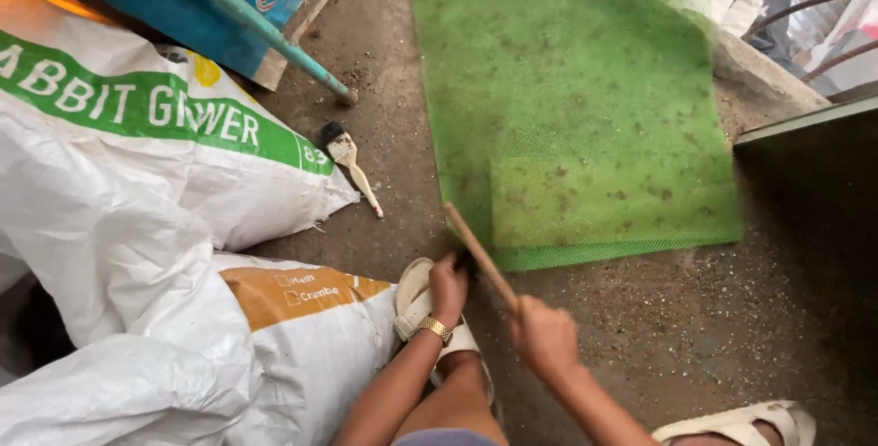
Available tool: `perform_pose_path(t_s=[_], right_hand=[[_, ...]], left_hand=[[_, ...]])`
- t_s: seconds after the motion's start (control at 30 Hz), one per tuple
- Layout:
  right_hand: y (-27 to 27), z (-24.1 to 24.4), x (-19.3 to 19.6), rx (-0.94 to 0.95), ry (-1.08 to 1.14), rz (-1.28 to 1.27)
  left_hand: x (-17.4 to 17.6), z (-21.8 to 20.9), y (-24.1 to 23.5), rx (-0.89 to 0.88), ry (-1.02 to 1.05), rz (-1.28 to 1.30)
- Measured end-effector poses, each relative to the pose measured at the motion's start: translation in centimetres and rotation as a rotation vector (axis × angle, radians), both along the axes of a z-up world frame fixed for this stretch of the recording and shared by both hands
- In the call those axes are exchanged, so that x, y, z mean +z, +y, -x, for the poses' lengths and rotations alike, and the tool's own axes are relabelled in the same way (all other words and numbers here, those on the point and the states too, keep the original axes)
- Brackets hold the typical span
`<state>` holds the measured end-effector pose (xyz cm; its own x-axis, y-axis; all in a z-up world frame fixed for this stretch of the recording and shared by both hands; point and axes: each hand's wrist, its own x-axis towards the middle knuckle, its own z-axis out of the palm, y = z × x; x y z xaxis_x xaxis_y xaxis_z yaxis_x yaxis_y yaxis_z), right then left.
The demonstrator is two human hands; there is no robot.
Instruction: The person sits on the floor and uses a wooden block to scrape debris off a green mat. They then lift the mat to shake it and continue scraping with a brush to remove remaining dirt.
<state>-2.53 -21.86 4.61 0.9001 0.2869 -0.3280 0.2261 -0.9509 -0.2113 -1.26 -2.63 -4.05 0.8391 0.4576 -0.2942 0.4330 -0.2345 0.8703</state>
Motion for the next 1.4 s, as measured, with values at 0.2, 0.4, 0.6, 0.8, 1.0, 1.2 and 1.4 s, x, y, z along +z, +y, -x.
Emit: perform_pose_path(t_s=[0.2, 0.4, 0.6, 0.8, 1.0, 1.2, 1.4], right_hand=[[-6.7, -3.7, 5.4, -0.340, 0.019, -0.021], [-6.6, -6.5, 10.0, -0.760, 0.243, -0.347], [-11.6, -5.1, 5.2, -0.881, 0.089, -0.527], [-13.0, -4.4, 2.7, -0.940, 0.169, -0.520], [-15.7, -3.4, -2.8, -0.965, 0.134, -0.405], [-16.6, -2.2, -4.9, -1.013, 0.127, -0.457], [-15.1, -2.2, -0.2, -1.000, 0.102, -0.544]], left_hand=[[3.1, 0.8, -0.7, -0.008, 0.149, 0.205], [6.4, -2.8, -0.2, -0.049, 0.049, 0.789], [2.8, -5.7, -1.1, 0.090, 0.360, 0.657], [1.0, -6.0, -2.1, -0.028, 0.345, 0.468], [-1.1, -5.9, -2.8, 0.062, 0.371, 0.588], [1.8, -5.8, -1.2, 0.069, 0.341, 0.370], [1.0, -3.4, 0.0, 0.035, 0.335, 0.206]])
